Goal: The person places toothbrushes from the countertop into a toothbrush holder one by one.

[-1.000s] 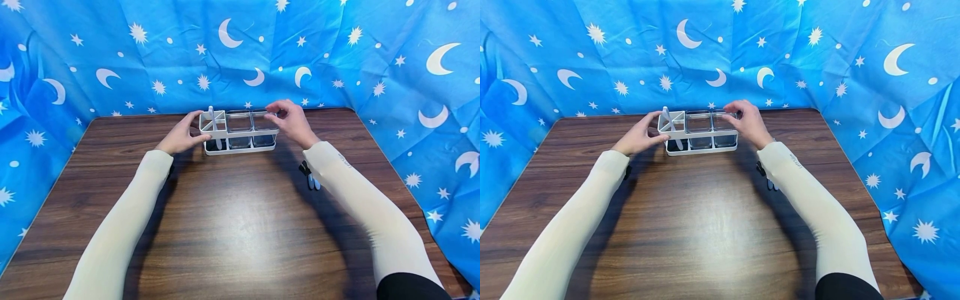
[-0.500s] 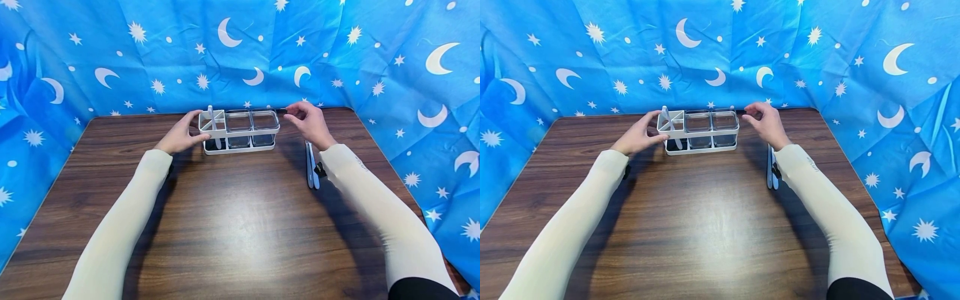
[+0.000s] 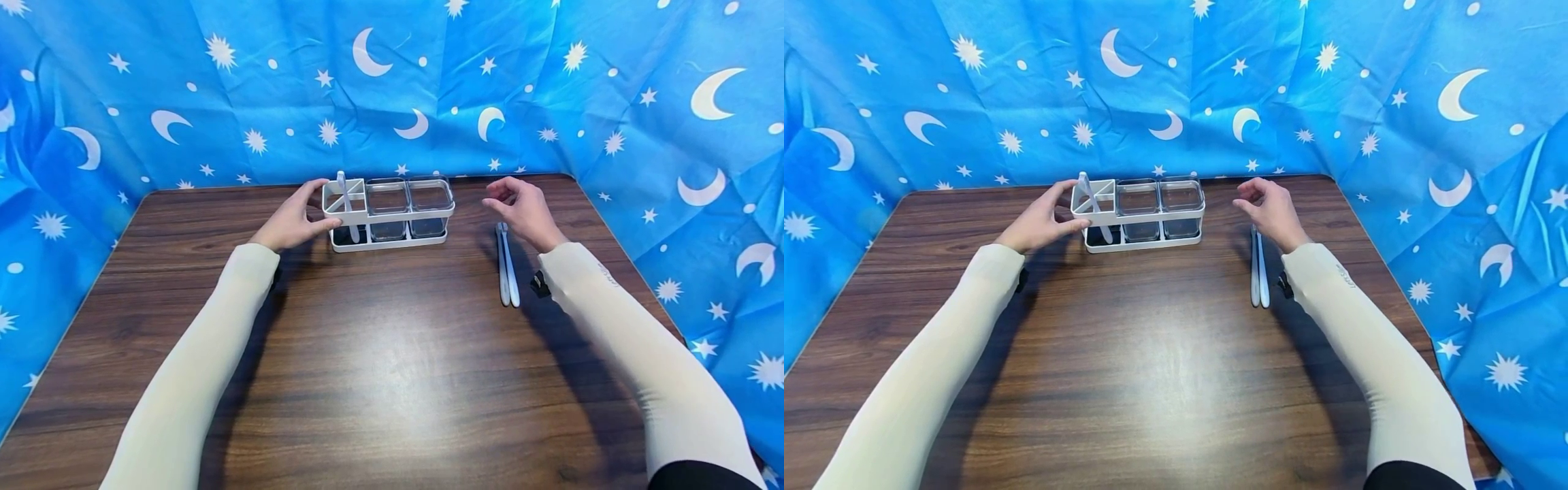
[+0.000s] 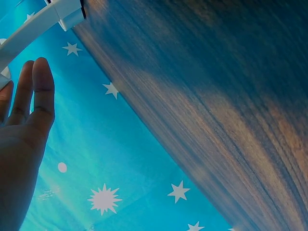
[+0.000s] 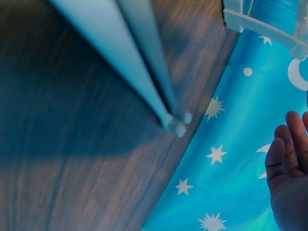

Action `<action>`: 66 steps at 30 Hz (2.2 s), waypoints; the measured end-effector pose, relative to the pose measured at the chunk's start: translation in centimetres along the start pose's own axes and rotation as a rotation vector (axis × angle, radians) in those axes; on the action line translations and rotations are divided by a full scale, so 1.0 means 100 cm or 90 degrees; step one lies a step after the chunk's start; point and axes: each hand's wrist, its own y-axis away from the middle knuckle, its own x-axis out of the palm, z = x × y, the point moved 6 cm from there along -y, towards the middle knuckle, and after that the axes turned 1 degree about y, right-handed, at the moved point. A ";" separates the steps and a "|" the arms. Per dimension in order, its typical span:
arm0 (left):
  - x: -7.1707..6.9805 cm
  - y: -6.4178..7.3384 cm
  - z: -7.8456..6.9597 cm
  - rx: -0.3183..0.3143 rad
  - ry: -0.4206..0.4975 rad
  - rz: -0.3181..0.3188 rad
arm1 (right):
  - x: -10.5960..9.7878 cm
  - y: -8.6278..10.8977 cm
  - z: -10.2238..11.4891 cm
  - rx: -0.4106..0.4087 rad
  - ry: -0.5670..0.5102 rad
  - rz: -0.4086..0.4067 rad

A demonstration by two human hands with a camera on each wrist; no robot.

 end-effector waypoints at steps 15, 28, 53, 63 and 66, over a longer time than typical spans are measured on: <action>0.000 0.001 -0.005 -0.002 -0.004 0.000 | 0.002 0.010 -0.027 0.047 0.018 0.055; 0.000 -0.001 -0.001 0.001 -0.007 -0.003 | 0.002 0.021 -0.047 0.097 0.029 0.093; 0.000 -0.001 -0.001 -0.002 0.010 0.003 | 0.013 0.030 -0.066 0.167 0.099 0.158; 0.000 0.000 0.000 -0.007 0.013 0.003 | 0.017 0.028 -0.067 0.181 0.108 0.168; 0.000 0.000 0.000 -0.006 0.011 0.003 | 0.019 0.027 -0.068 0.203 0.113 0.168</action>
